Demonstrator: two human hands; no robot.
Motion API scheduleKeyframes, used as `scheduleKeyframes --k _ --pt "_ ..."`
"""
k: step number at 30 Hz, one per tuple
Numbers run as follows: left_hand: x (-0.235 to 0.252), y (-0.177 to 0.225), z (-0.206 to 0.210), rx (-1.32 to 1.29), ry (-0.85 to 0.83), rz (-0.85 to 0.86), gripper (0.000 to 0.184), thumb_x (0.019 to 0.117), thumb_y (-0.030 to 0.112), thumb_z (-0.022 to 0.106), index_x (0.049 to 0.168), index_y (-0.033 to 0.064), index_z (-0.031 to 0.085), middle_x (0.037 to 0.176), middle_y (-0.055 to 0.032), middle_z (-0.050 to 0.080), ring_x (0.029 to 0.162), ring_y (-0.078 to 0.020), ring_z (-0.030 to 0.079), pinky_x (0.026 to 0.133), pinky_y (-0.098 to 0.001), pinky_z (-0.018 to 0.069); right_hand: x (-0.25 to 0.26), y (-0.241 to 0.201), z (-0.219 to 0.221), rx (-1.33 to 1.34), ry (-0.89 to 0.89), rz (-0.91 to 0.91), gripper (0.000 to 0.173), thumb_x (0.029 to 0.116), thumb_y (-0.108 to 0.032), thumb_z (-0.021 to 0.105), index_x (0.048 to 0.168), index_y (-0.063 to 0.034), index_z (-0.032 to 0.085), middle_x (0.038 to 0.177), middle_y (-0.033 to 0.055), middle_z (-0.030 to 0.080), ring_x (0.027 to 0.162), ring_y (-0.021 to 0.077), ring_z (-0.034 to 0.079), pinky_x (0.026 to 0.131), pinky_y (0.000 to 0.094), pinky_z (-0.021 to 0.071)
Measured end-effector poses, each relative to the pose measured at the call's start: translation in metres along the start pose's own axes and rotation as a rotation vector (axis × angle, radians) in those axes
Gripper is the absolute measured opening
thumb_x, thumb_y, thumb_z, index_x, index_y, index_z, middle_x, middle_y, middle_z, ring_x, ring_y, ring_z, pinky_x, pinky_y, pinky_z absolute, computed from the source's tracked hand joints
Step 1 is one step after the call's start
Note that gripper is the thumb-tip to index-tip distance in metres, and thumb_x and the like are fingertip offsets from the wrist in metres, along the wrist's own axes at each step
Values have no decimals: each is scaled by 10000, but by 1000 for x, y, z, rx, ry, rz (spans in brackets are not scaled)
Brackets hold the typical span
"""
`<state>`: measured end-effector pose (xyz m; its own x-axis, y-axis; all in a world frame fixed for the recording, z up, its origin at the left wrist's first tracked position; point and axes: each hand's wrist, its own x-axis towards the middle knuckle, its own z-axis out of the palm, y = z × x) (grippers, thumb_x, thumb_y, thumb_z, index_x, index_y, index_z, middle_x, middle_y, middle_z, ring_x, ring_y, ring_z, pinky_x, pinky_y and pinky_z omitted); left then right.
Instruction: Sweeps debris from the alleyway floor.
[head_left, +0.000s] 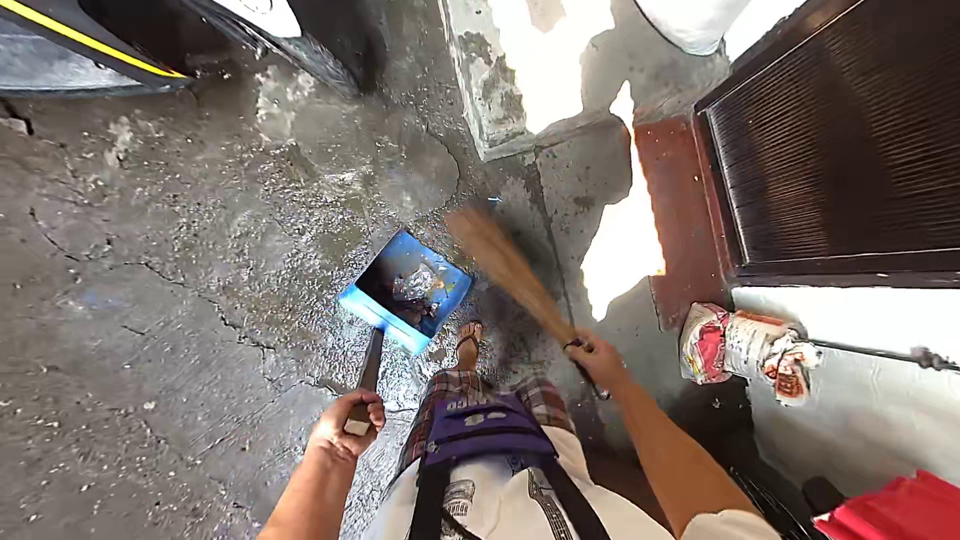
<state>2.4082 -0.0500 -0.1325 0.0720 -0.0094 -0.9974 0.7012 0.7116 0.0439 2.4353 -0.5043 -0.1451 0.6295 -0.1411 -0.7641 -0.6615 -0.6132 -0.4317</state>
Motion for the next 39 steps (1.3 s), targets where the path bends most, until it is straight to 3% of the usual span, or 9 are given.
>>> scheduleKeyframes --k 7,11,15,20,24,27,30,33,39 --pt "1 13 99 47 74 -5 126 972 67 424 858 73 477 567 -31 489 403 -77 484 366 -190 434 171 -33 -57 88 223 140 759 928 -363 764 1566 -143 417 1320 278 625 1182 451 626 982 656 492" --pt "1 10 168 91 170 -14 97 980 77 441 891 69 476 577 -34 482 401 -84 482 359 -199 436 215 -27 -40 -246 -32 77 677 894 -305 760 1501 -141 509 1283 266 652 1195 466 623 996 693 480" --pt "5 2 209 130 209 -21 101 985 97 442 896 75 486 574 -25 475 408 -86 486 363 -208 441 183 9 -78 -366 -360 -76 712 894 -334 761 1539 -226 479 1299 201 667 1180 391 649 1015 632 494" --pt "12 -16 225 163 198 20 153 985 118 429 856 96 507 564 7 493 406 -38 484 361 -167 429 119 87 -185 -123 -175 26 707 894 -385 749 1534 -239 486 1277 150 684 1119 290 683 996 533 534" --pt "15 -26 226 183 187 39 178 989 125 427 845 112 530 586 14 523 423 -27 491 378 -152 425 120 142 -266 88 165 196 704 939 -322 725 1553 -127 442 1267 216 667 1100 325 680 982 530 535" --pt "14 -23 228 209 167 17 216 1017 158 400 857 120 540 614 18 549 449 -25 515 404 -146 439 157 162 -310 244 368 336 642 979 -256 696 1527 -37 441 1300 253 636 1129 349 665 990 529 531" --pt "17 -21 237 217 172 5 225 1011 141 385 857 114 546 612 13 563 450 -24 526 408 -142 444 224 161 -339 491 519 451 500 1008 -254 655 1422 -7 524 1120 250 665 872 327 696 776 503 596" --pt "15 -20 249 206 193 -18 222 1012 130 368 865 115 533 604 17 550 440 -17 519 398 -134 436 307 140 -360 669 480 465 464 1022 -315 601 1387 -37 530 1080 192 638 836 276 662 737 472 583" --pt "17 -33 252 170 260 18 137 1016 112 373 989 139 505 646 5 549 434 -30 499 375 -154 418 393 95 -345 -33 210 232 666 923 -262 717 1527 -117 477 1285 267 647 1180 441 635 985 661 495"
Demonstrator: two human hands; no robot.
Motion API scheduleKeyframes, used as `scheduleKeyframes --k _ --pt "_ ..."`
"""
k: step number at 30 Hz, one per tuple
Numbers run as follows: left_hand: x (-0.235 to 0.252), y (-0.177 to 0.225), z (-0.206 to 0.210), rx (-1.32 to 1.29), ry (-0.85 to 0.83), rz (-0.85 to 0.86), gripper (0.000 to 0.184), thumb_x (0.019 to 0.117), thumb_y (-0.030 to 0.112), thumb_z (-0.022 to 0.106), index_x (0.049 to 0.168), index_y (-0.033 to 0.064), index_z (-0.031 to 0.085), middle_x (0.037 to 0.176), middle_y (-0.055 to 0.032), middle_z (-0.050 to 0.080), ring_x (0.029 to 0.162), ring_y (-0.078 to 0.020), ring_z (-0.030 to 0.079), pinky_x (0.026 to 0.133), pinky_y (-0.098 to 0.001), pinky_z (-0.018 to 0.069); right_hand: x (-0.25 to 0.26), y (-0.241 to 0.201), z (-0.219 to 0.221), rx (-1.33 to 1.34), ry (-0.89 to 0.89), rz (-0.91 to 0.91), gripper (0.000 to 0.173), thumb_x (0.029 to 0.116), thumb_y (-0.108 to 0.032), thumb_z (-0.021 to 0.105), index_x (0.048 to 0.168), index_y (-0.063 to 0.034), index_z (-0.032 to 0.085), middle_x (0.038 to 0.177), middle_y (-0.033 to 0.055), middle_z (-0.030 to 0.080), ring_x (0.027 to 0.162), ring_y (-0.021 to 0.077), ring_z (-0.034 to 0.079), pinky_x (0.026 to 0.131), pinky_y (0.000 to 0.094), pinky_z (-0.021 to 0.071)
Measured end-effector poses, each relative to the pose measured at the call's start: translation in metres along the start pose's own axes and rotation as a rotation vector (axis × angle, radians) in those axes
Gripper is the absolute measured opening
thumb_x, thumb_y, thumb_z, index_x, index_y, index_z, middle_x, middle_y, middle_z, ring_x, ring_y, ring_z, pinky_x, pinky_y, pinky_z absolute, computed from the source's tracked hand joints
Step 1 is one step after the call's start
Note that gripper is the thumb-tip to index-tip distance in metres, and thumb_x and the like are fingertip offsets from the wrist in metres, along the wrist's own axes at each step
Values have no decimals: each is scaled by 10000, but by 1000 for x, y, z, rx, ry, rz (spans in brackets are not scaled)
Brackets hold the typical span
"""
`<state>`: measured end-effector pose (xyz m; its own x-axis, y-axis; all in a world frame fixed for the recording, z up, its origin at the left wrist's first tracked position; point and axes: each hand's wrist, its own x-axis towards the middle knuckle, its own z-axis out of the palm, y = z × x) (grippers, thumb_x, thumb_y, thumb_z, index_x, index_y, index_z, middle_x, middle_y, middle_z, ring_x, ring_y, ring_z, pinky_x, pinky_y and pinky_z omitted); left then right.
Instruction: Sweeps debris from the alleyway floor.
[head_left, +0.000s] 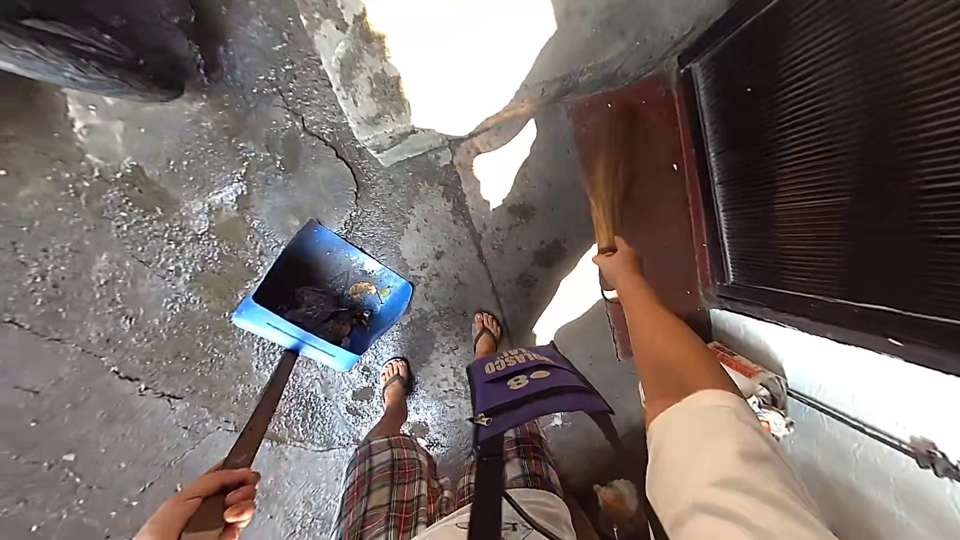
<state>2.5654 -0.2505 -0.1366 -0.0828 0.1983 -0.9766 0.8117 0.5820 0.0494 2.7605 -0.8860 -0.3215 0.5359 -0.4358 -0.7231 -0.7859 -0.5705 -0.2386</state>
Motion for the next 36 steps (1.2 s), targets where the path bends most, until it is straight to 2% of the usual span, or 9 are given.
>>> scheduleKeyframes --k 3,7,9,13,18,23,28,33,36 --pt "8 -12 1 -28 20 5 117 1008 106 393 1030 140 502 653 1 552 432 -32 503 366 -158 420 -47 -11 24 -242 -239 -194 719 931 -234 709 1573 -159 395 1166 278 678 1027 454 679 855 665 539" --pt "4 -14 16 -76 73 36 108 969 97 455 893 104 530 601 0 514 414 -28 471 360 -151 402 -119 -7 37 -376 -513 -279 747 926 -341 692 1601 -291 377 1296 167 677 1168 341 663 1013 582 510" --pt "-1 -12 20 -106 86 18 109 968 98 467 874 104 521 596 5 494 415 -24 465 355 -143 394 -144 3 42 -357 -541 -339 711 915 -368 708 1570 -312 437 1287 144 688 1147 313 676 1007 568 518" --pt "-2 -3 18 -147 70 -20 105 980 115 482 880 104 514 618 -2 515 424 -34 485 361 -155 410 -182 7 69 -137 -465 -375 660 905 -310 723 1520 -195 511 1268 158 690 1112 278 687 991 519 537" --pt "4 -7 9 -206 54 -10 26 981 94 493 1005 100 502 651 -20 514 425 -62 479 365 -188 422 -173 -38 152 -189 -426 -317 628 1020 -229 626 1587 -102 387 1419 202 606 1301 325 600 1118 502 452" --pt "19 -44 -76 -341 -99 53 400 936 -1 488 1302 153 433 675 -39 510 418 -71 478 355 -205 421 -190 -107 141 -313 -596 -466 686 891 -256 768 1514 -135 504 1374 166 628 1205 278 645 1040 506 525" --pt "35 -136 -160 -609 -273 60 420 916 -2 448 1303 160 457 684 -31 538 424 -46 487 358 -173 412 -210 -168 138 -203 -421 -562 691 925 -236 740 1543 -116 454 1326 182 637 1011 263 699 851 487 600" --pt "42 -236 -214 -890 -373 53 504 834 66 530 1315 210 482 734 -26 588 431 -41 508 371 -173 438 -207 -273 280 62 -383 -431 681 1008 -272 674 1590 -174 335 1017 158 654 648 193 642 582 367 576" --pt "40 -299 -233 -1042 -348 40 553 841 49 514 1357 241 464 791 -40 628 471 -52 547 402 -175 461 -212 -305 402 -147 -434 -501 742 944 -223 749 1579 -155 371 1214 227 639 849 316 683 733 508 592"
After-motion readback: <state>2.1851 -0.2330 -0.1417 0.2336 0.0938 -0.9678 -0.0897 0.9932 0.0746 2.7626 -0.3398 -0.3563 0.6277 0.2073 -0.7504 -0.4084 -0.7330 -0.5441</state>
